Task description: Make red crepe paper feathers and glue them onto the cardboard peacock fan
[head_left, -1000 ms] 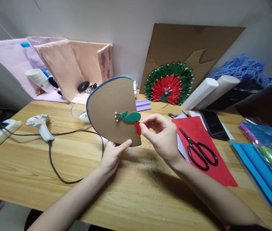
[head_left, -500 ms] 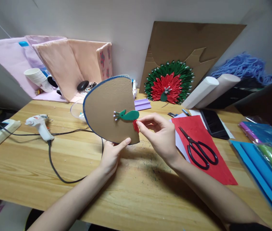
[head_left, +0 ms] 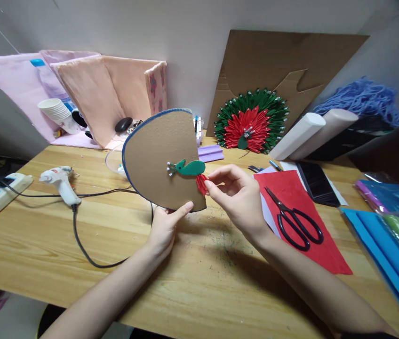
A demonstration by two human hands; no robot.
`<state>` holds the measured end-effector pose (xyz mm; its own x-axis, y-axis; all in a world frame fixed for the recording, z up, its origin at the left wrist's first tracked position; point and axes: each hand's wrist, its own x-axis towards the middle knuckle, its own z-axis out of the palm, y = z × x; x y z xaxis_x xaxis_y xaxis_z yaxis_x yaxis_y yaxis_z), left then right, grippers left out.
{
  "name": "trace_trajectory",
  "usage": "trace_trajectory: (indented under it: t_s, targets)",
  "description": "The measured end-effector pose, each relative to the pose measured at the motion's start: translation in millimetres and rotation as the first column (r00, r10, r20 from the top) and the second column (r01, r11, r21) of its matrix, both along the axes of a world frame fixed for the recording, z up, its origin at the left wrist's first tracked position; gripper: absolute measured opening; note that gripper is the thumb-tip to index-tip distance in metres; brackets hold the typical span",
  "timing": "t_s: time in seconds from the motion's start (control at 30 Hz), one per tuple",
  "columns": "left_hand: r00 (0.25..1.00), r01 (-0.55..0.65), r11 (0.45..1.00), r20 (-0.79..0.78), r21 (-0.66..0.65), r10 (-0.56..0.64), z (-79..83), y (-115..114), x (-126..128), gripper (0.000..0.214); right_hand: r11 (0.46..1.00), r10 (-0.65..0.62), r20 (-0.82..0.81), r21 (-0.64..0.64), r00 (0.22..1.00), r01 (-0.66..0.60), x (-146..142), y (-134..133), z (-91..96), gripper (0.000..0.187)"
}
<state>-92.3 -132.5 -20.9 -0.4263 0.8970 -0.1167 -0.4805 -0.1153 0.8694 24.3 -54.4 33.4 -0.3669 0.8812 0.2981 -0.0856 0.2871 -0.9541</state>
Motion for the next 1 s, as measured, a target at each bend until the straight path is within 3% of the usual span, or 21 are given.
trace_trajectory:
  t_s: [0.43,1.0]
  targets:
    - [1.000,0.006,1.000,-0.027,-0.025,-0.007,-2.0,-1.8,-0.1,0.050,0.999,-0.040,0.057,0.032,0.998,0.038,2.3,3.4,2.5,0.003]
    - [1.000,-0.018,0.998,-0.011,-0.062,0.018,2.1,-1.6,1.9,0.048,0.995,0.021,0.032,-0.095,0.999,-0.018,2.4,9.2,0.9,0.016]
